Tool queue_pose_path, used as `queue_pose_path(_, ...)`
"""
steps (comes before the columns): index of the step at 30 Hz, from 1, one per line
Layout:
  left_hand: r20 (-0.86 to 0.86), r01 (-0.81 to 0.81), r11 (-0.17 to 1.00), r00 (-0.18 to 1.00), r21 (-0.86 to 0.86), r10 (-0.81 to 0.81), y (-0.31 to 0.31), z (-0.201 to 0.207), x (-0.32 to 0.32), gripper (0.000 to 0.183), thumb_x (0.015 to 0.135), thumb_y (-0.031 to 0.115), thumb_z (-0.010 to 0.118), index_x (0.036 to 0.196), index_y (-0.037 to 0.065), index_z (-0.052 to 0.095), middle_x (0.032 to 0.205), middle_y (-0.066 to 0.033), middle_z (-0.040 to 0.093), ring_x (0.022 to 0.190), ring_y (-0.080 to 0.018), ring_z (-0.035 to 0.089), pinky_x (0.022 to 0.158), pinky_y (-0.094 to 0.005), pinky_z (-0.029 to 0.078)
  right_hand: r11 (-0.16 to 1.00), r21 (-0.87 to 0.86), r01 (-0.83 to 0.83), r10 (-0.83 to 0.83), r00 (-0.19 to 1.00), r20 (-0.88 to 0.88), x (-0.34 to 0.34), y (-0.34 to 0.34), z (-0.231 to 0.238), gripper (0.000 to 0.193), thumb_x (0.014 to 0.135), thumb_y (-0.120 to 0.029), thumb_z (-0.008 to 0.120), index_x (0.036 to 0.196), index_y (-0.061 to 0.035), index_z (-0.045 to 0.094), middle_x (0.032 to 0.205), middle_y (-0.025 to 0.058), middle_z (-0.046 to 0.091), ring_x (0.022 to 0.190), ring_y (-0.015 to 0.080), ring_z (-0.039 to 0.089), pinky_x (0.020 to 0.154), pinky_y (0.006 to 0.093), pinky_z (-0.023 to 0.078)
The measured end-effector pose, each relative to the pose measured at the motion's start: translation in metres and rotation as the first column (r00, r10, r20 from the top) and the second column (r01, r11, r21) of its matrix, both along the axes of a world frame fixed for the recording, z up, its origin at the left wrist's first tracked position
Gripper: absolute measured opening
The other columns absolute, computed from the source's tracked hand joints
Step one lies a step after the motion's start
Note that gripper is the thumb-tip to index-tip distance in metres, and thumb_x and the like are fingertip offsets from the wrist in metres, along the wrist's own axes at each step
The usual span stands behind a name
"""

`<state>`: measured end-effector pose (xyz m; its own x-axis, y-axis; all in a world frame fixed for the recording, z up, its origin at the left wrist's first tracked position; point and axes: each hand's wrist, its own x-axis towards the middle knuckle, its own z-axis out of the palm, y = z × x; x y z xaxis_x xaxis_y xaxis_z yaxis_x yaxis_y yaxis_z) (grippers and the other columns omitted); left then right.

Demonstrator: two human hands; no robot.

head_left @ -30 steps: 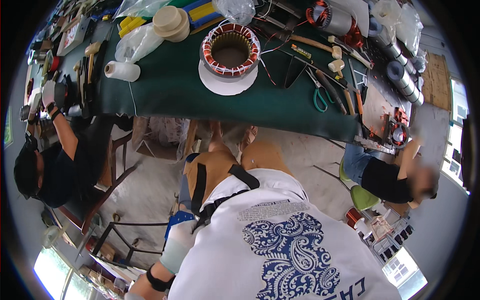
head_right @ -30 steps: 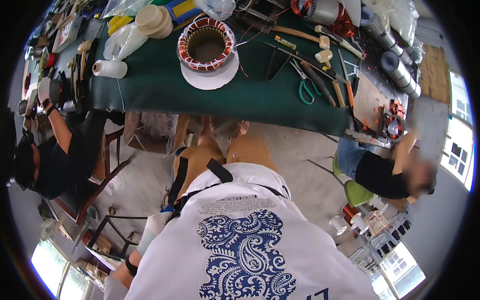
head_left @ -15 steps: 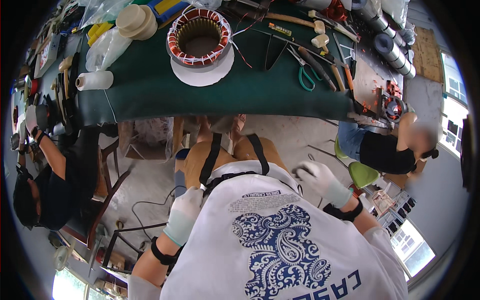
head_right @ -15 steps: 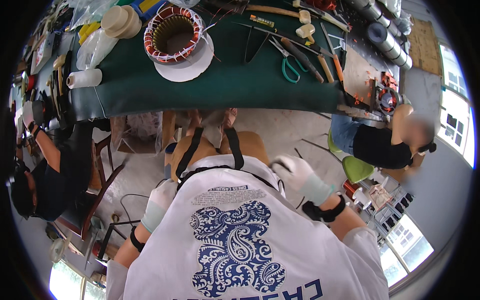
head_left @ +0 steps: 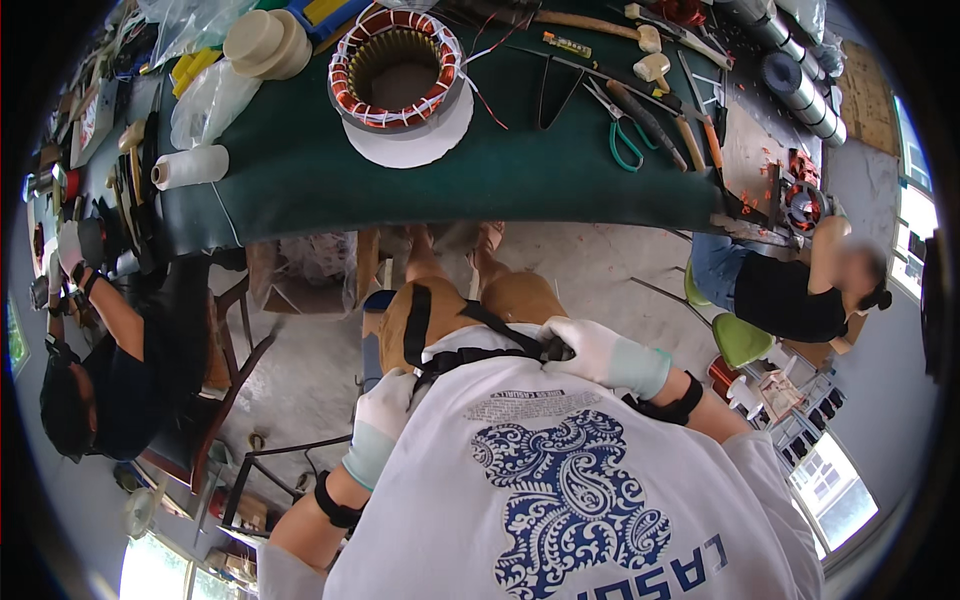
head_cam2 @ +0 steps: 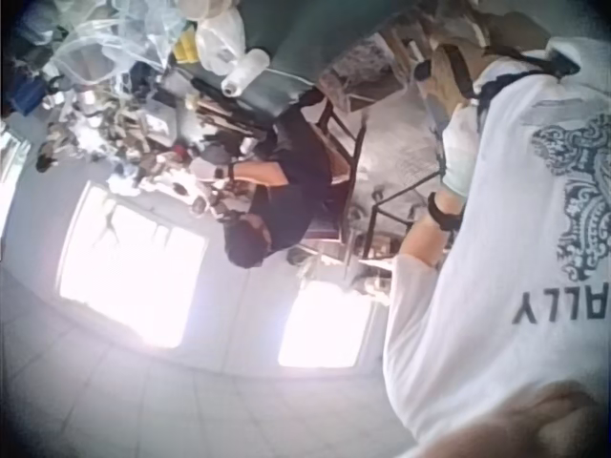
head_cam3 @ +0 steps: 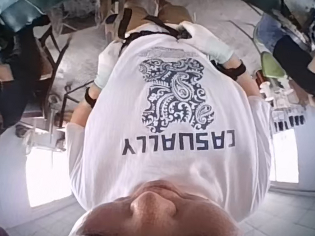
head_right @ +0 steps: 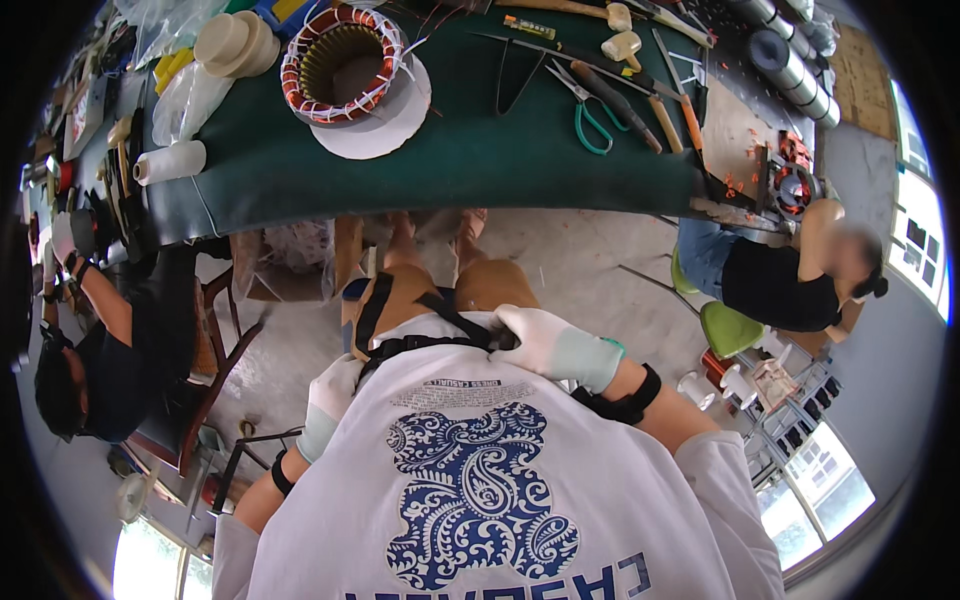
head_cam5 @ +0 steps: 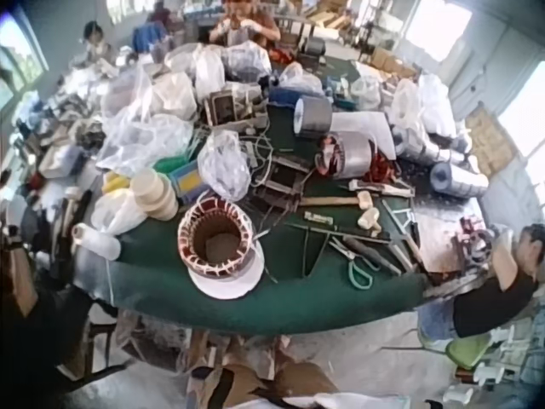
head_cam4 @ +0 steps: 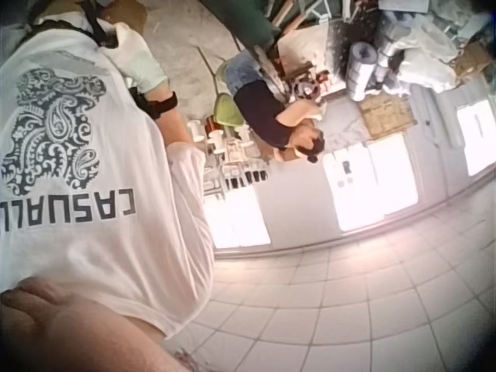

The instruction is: Tying down and securing copper windings on an electric motor stator using string and pliers.

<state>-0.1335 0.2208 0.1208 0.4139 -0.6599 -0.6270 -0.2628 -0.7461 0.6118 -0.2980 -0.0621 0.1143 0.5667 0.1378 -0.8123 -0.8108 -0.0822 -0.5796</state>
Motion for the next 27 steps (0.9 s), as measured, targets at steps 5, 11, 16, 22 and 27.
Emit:
queue_pose_path(5,-0.018,-0.006,1.000,1.000,0.001,0.006,-0.004,-0.001,-0.001,0.022,0.093,0.025,0.061,0.089,0.003,0.063,0.088,-0.0173,0.061,0.080,-0.0388,0.064,0.069,-0.0460,0.051,0.973,0.084,0.213,-0.211,0.977,-0.033,-0.011,0.008,0.001,0.045,0.088,-0.026,0.074,0.119,0.0045,0.060,0.104,0.0161,0.069,0.096,0.0223,0.066,0.088,0.0333,0.051)
queue_pose_path(11,-0.030,0.023,1.000,0.999,0.022,-0.022,-0.004,-0.008,-0.001,0.023,0.092,0.026,0.062,0.095,0.003,0.064,0.090,-0.0185,0.062,0.084,-0.0400,0.064,0.071,-0.0469,0.050,0.998,0.006,0.061,-0.061,0.998,-0.005,-0.004,-0.002,0.002,0.045,0.089,-0.030,0.074,0.115,0.0039,0.061,0.104,0.0156,0.067,0.094,0.0218,0.064,0.090,0.0331,0.050)
queue_pose_path(16,-0.073,-0.001,0.997,0.997,0.071,0.006,-0.002,-0.012,-0.006,0.025,0.091,0.027,0.062,0.096,0.003,0.064,0.092,-0.0196,0.063,0.087,-0.0412,0.064,0.072,-0.0471,0.050,0.959,0.095,0.268,-0.254,0.958,-0.130,-0.010,-0.001,-0.008,0.034,0.091,-0.026,0.073,0.108,0.0011,0.062,0.099,0.0049,0.065,0.089,0.0131,0.061,0.083,0.0279,0.049)
queue_pose_path(22,-0.046,-0.010,0.998,0.999,0.054,0.012,-0.003,-0.012,-0.007,0.025,0.091,0.027,0.061,0.096,0.003,0.065,0.092,-0.0188,0.063,0.087,-0.0411,0.064,0.072,-0.0464,0.050,0.780,0.221,0.586,-0.527,0.805,-0.272,-0.001,-0.002,0.000,0.037,0.095,-0.029,0.068,0.118,-0.0007,0.061,0.094,-0.0006,0.061,0.083,0.0074,0.057,0.078,0.0234,0.048)
queue_pose_path(27,-0.042,-0.003,0.998,0.999,0.058,0.006,-0.005,-0.010,-0.006,0.025,0.093,0.028,0.059,0.093,0.003,0.064,0.089,-0.0185,0.062,0.086,-0.0411,0.064,0.074,-0.0469,0.050,0.956,-0.134,0.260,-0.284,0.933,-0.220,-0.014,-0.002,-0.007,0.045,0.097,-0.031,0.066,0.127,0.0016,0.058,0.106,0.0050,0.065,0.091,0.0110,0.061,0.085,0.0255,0.050)
